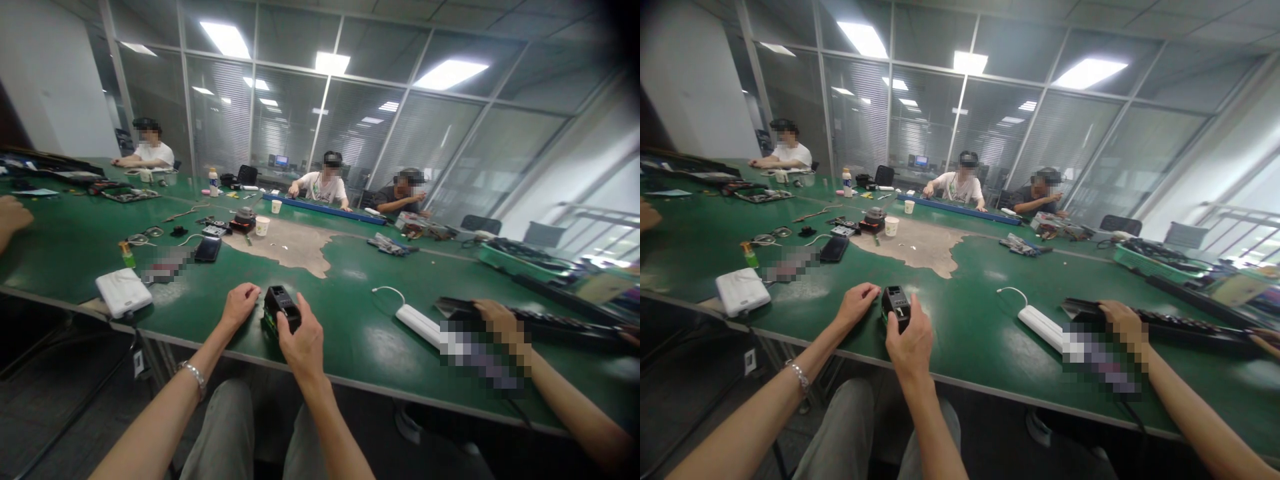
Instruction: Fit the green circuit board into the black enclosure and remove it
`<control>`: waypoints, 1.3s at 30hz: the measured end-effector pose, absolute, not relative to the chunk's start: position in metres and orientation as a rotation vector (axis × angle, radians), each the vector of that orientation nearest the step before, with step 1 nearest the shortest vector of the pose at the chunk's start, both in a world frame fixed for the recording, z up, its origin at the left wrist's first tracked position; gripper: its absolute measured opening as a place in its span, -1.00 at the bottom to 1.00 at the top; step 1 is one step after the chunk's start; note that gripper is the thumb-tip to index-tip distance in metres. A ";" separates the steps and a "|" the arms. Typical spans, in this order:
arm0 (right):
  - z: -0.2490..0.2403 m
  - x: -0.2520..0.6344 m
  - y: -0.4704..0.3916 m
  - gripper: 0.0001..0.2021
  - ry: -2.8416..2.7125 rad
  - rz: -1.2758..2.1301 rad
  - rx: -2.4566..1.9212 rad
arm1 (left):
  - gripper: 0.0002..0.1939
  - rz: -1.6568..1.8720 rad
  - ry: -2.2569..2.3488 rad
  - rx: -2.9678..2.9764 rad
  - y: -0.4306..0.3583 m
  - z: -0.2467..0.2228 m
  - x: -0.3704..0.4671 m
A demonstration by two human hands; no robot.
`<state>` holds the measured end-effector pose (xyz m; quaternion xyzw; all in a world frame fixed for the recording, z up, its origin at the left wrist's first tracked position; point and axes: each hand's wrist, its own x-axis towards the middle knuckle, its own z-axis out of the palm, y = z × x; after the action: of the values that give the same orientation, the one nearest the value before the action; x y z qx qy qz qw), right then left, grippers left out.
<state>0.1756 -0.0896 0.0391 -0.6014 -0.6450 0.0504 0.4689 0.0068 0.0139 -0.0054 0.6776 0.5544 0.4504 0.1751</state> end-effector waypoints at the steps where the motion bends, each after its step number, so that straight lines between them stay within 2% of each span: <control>1: 0.038 0.175 -0.088 -0.42 -1.587 0.123 -1.475 | -0.69 1.276 1.571 1.918 0.014 -0.005 0.007; 7: 0.036 0.174 -0.088 -0.42 -1.670 0.143 -1.505 | -0.68 1.288 1.574 1.920 0.015 -0.005 0.006; 15: 0.009 0.179 -0.104 -0.45 -1.731 0.097 -1.485 | -0.68 1.280 1.576 1.924 0.016 -0.006 0.006; 24: 0.032 0.173 -0.091 -0.34 -1.747 0.038 -1.470 | -0.69 1.277 1.573 1.920 0.016 -0.005 0.006; 30: 0.024 0.171 -0.083 -0.41 -1.716 0.097 -1.530 | -0.69 1.279 1.575 1.926 0.014 -0.002 0.007; 39: 0.059 0.203 -0.073 -0.40 -1.453 0.176 -1.436 | -0.70 1.284 1.560 1.918 0.015 -0.004 0.006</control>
<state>0.2026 -0.0732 0.0591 -0.5988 -0.6057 0.0732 0.5188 0.0063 0.0150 -0.0040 0.6775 0.5513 0.4536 0.1769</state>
